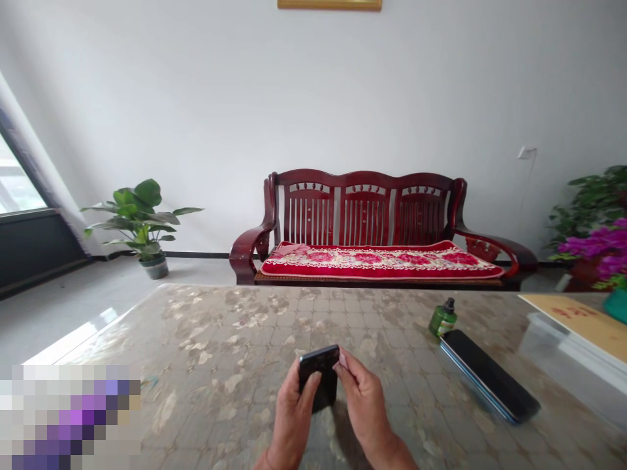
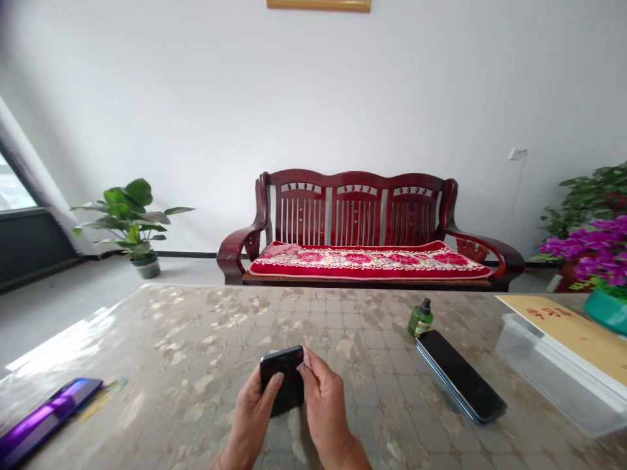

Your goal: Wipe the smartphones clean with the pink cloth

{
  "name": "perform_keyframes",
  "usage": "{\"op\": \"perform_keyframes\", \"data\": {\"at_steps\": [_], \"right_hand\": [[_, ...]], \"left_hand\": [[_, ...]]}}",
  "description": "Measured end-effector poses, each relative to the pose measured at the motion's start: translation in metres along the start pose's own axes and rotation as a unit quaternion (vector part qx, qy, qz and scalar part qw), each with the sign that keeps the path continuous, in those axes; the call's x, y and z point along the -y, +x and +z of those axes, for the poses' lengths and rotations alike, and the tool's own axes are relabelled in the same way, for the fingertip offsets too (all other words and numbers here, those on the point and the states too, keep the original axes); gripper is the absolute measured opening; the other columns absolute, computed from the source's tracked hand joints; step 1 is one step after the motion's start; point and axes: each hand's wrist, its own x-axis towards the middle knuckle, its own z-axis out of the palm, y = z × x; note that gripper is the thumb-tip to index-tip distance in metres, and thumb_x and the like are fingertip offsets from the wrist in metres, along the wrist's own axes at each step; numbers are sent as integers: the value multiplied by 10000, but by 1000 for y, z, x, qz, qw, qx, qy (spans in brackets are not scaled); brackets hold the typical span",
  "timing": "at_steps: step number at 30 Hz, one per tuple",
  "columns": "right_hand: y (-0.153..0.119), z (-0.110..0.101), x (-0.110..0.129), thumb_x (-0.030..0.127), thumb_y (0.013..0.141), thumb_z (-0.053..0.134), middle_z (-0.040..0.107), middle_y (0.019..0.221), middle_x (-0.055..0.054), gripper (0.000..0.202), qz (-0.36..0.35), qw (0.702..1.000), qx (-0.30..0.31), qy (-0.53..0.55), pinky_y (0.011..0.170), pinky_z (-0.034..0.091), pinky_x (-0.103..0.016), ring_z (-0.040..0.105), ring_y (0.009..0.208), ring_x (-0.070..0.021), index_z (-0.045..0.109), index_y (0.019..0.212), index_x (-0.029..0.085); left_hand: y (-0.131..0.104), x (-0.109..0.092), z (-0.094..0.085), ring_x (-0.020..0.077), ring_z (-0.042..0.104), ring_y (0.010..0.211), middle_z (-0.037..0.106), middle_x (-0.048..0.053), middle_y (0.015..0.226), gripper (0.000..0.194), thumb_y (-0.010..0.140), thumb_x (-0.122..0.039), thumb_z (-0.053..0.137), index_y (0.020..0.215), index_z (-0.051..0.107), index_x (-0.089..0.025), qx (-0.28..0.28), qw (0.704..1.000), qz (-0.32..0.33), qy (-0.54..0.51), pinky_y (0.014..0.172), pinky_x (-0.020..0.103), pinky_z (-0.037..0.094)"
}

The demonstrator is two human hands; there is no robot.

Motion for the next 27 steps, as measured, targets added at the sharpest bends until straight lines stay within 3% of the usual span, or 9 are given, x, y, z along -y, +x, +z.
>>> {"op": "perform_keyframes", "data": {"at_steps": [7, 11, 14, 18, 23, 27], "right_hand": [[-3, 0, 0, 402, 926, 560, 740, 1015, -69, 293, -9, 999, 49, -18, 833, 548, -279, 697, 912, -222, 718, 1060, 196], [11, -13, 16, 304, 958, 513, 715, 1023, -45, 240, -85, 985, 101, -110, 856, 521, -266, 670, 940, -193, 685, 1112, 237], [22, -24, 32, 251, 985, 459, 693, 1002, -31, 240, -162, 950, 156, -216, 850, 504, -277, 644, 939, -183, 663, 1111, 262], [31, -33, 43, 164, 977, 450, 659, 909, -13, 215, -218, 891, 217, -334, 778, 482, -282, 611, 864, -181, 636, 1049, 244], [31, -29, 27, 88, 931, 462, 645, 894, -15, 226, -293, 835, 246, -395, 747, 472, -287, 588, 835, -189, 615, 1029, 220], [25, -24, 10, 158, 960, 426, 669, 877, -22, 238, -363, 814, 213, -400, 741, 492, -299, 602, 791, -188, 616, 1093, 210]], "left_hand": [[-1, 15, -2, 240, 642, 884, 688, 73, 934, 366, 845, -495, 616, 988, 685, -165, -20, 1000, -1, -6, 816, 332, 528], [1, 24, 1, 213, 646, 821, 697, 48, 899, 345, 833, -465, 663, 1006, 667, -167, 12, 998, -22, -61, 772, 297, 533], [4, 26, 1, 186, 633, 723, 684, 10, 784, 304, 779, -443, 727, 901, 677, -169, 24, 998, -11, -61, 702, 257, 528], [8, 23, -2, 169, 616, 630, 663, -14, 671, 262, 752, -429, 737, 782, 686, -175, 31, 999, 22, 26, 618, 225, 510], [6, 23, -4, 158, 640, 656, 695, -19, 709, 201, 842, -404, 640, 828, 696, -211, 89, 989, 45, 107, 645, 201, 501], [3, 30, -4, 142, 660, 686, 716, -34, 750, 182, 874, -389, 591, 866, 689, -236, 116, 987, 36, 104, 683, 177, 492]]}}
